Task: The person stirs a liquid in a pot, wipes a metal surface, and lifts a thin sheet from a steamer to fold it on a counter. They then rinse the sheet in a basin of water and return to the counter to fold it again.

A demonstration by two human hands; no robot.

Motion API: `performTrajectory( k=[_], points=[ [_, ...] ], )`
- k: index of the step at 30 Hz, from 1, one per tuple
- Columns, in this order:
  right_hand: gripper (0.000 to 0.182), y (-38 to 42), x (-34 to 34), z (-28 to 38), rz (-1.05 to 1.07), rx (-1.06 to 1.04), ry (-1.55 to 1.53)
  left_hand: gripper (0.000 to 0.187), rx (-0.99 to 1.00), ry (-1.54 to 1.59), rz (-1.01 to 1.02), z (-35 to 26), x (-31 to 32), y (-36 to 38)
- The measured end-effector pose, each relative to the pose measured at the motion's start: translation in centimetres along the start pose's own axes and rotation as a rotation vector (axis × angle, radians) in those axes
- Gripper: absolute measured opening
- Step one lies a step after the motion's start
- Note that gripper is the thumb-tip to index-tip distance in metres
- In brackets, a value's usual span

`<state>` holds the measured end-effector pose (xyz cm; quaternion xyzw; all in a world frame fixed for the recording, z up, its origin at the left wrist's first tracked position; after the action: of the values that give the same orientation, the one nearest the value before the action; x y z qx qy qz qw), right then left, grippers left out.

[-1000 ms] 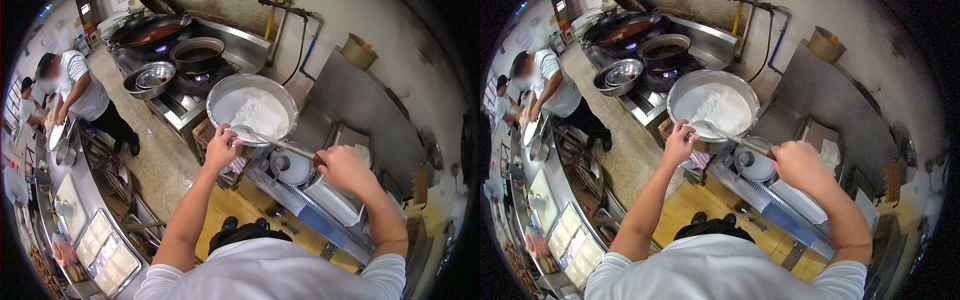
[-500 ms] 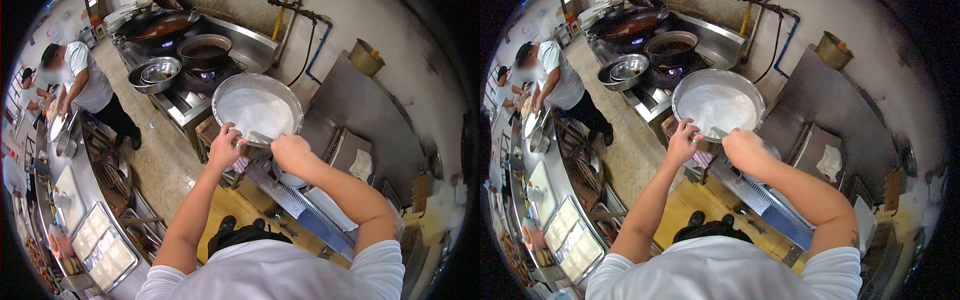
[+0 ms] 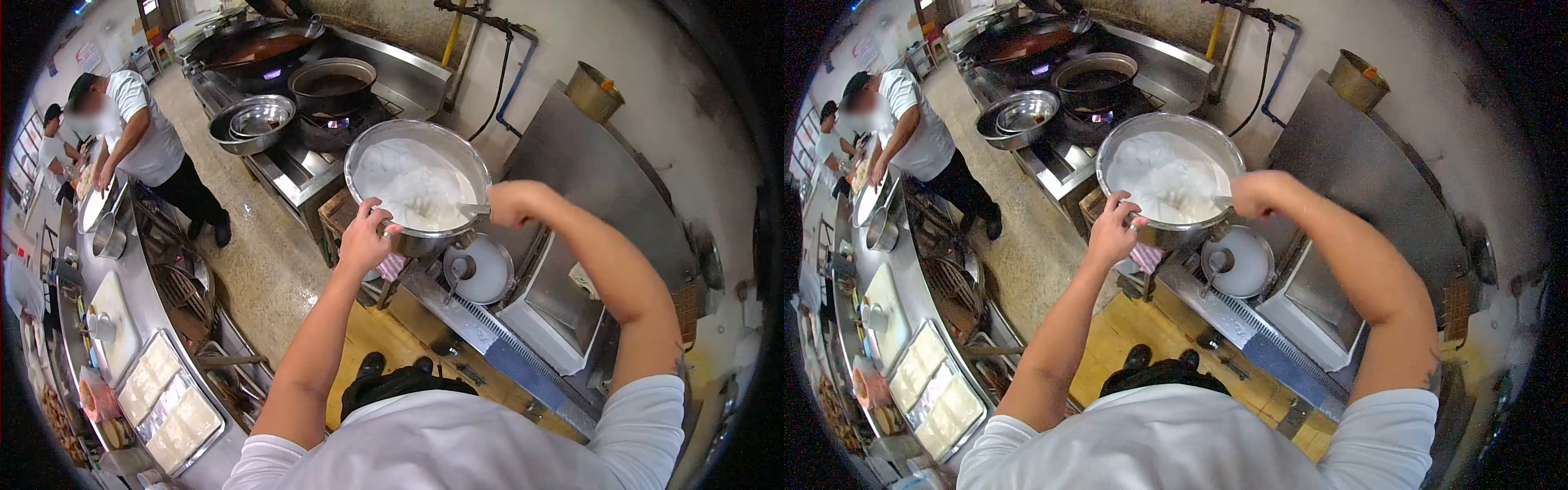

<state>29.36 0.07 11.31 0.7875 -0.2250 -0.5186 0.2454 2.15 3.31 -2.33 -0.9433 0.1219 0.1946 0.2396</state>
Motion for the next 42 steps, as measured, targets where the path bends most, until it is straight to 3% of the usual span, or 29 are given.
performTrajectory(
  k=[2,6,9,12,19,22,25,32,37,40,42],
  points=[
    [0.017,-0.1,-1.6,-1.0,0.227,0.0,-0.147,0.034,-0.043,0.012,0.02,-0.2,-0.1,-0.1],
    [0.026,0.7,-1.6,-0.8,0.218,0.002,-0.498,0.032,-0.108,0.027,0.058,-0.8,-0.4,-0.1],
    [0.021,0.8,0.3,0.9,0.223,0.001,-0.647,0.032,-0.108,0.024,0.062,-0.8,-0.4,-0.1],
    [0.028,-1.3,4.1,2.4,0.119,-0.035,-0.895,0.031,-0.049,-0.009,0.03,-0.7,-0.3,0.0],
    [0.028,2.3,6.4,5.6,-0.119,-0.024,-1.386,0.03,-0.012,-0.016,0.02,-0.7,-0.3,-0.1],
    [0.028,3.5,7.9,6.0,-0.209,-0.003,-1.453,0.032,-0.101,0.041,0.066,-0.8,-0.4,-0.2],
    [0.025,4.6,9.3,6.6,-0.276,0.023,-1.509,0.03,0.014,-0.012,0.022,-0.7,-0.3,-0.1],
    [0.026,7.5,11.4,9.0,-0.379,0.131,-1.582,0.029,0.034,0.021,0.047,0.1,0.0,-0.2],
    [0.043,8.3,13.0,10.1,-0.536,0.2,-1.317,0.028,0.041,0.071,0.045,-0.3,-0.4,-0.1],
    [0.045,8.6,13.8,10.8,-0.749,0.311,-1.052,0.029,0.032,0.077,0.029,-0.2,-0.3,0.0],
    [0.045,9.4,13.2,10.8,-0.74,0.39,-0.908,0.029,0.008,0.071,0.037,-0.3,-0.4,0.0]
  ],
)
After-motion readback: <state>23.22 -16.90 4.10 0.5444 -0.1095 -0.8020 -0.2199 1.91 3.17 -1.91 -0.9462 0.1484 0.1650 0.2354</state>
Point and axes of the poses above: each hand's wrist, its own y-axis away from the middle knuckle, its own x-axis out of the palm, z = x × y, the point moved 4 cm from there along -y, towards the middle knuckle, and after that the axes turned 14 degrees about y, right-handed, at the moved point
